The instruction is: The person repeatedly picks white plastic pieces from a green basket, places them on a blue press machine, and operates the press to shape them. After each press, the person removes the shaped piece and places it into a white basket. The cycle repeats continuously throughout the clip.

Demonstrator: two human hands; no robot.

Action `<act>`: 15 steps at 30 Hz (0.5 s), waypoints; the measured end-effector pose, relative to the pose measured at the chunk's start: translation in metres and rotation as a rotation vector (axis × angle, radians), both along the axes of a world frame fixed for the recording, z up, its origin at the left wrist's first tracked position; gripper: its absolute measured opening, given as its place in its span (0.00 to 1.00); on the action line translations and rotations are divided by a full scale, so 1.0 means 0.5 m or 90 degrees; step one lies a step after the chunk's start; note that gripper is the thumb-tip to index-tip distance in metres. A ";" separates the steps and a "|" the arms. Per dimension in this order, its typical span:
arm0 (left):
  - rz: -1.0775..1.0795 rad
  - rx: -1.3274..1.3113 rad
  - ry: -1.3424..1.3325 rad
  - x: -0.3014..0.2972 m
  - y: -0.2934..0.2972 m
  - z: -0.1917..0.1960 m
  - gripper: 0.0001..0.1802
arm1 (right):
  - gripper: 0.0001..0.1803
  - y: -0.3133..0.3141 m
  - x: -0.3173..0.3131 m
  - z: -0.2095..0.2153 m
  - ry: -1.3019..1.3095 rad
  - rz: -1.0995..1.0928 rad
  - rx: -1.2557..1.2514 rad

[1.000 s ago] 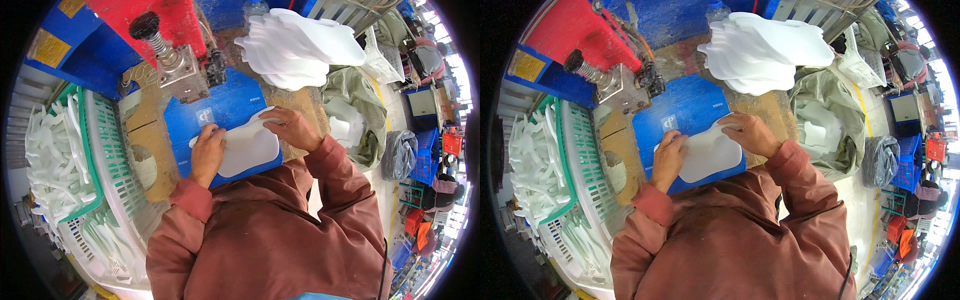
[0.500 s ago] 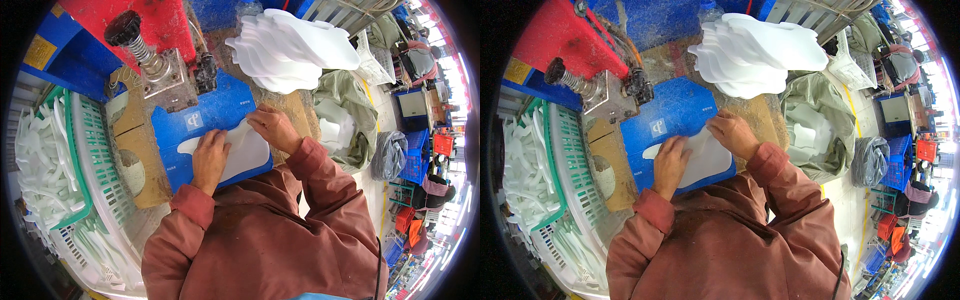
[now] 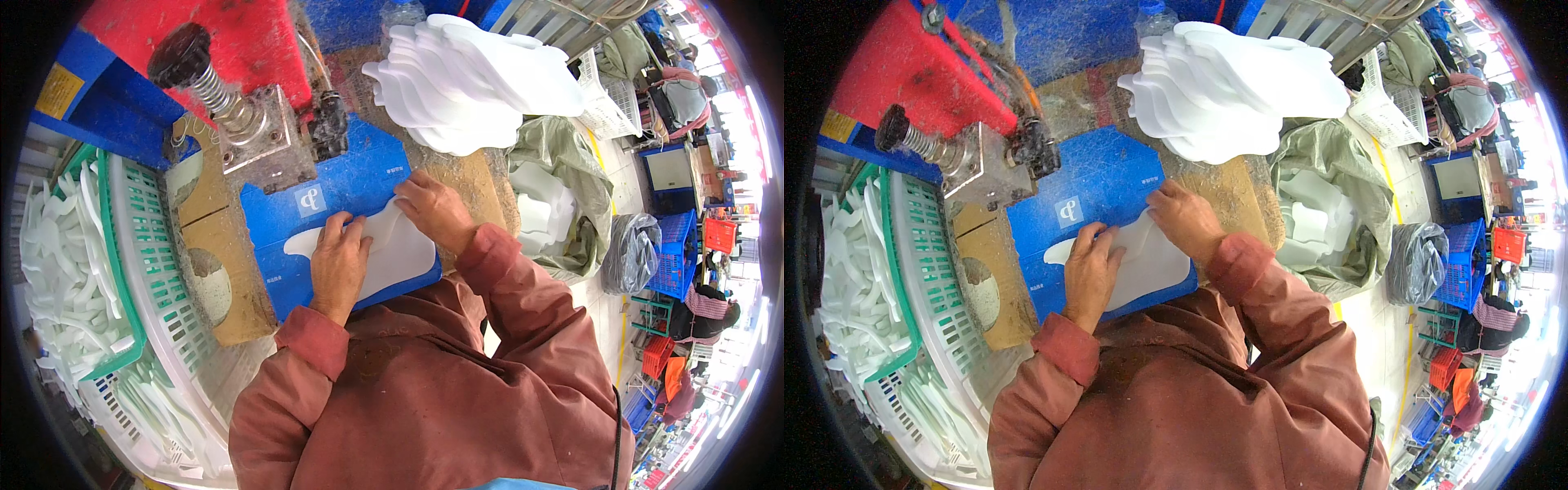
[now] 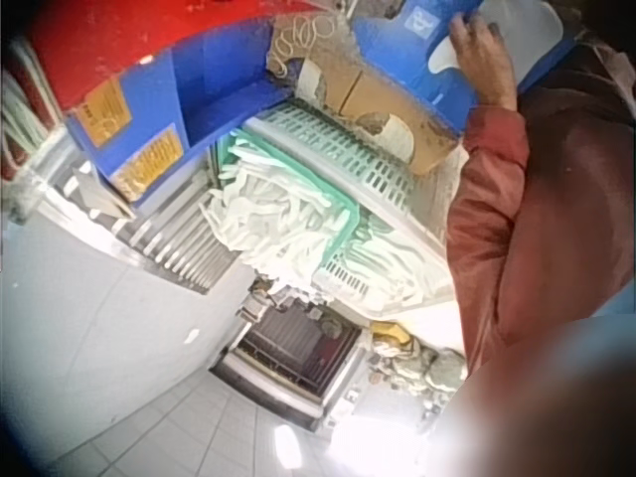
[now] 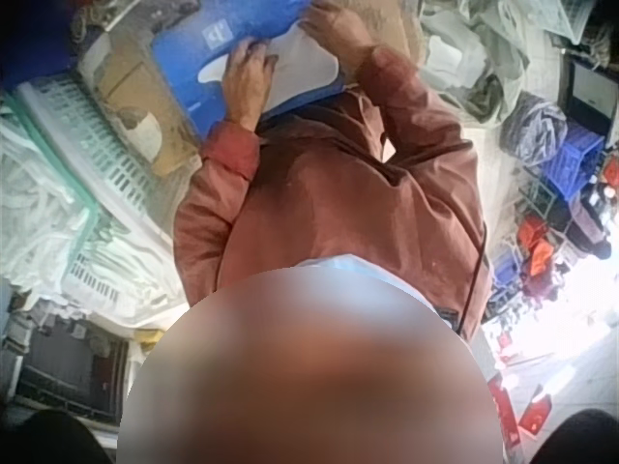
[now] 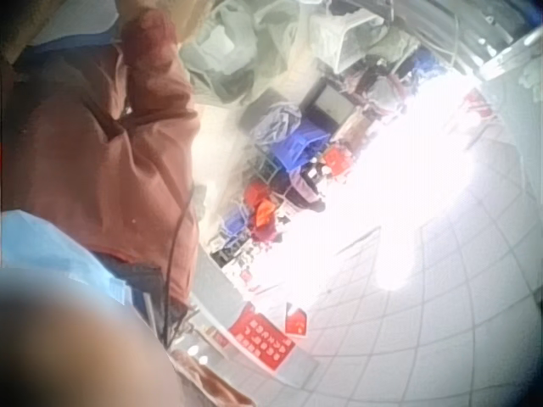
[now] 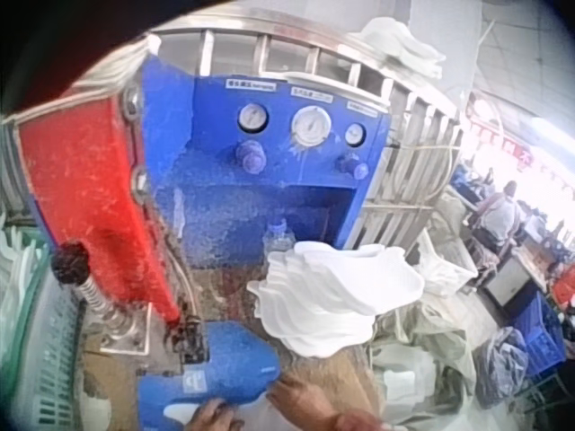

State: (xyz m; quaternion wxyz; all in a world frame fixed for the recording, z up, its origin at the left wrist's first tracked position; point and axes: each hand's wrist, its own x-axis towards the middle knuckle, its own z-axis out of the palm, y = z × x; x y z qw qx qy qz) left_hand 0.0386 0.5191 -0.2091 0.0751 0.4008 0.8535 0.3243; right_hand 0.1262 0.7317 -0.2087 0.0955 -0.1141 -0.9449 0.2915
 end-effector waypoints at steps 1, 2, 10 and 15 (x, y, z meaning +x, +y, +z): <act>-0.002 -0.005 -0.007 -0.001 0.000 0.003 0.20 | 0.10 0.000 -0.001 -0.001 0.007 0.002 0.018; -0.001 0.000 -0.010 -0.001 0.001 0.008 0.20 | 0.11 0.000 -0.001 -0.001 0.014 0.007 0.035; -0.031 0.046 0.052 0.032 0.026 0.032 0.22 | 0.16 -0.006 0.001 0.005 0.014 -0.046 0.067; -0.046 0.013 0.074 0.048 0.044 0.009 0.17 | 0.12 0.024 0.041 0.015 0.096 -0.150 -0.198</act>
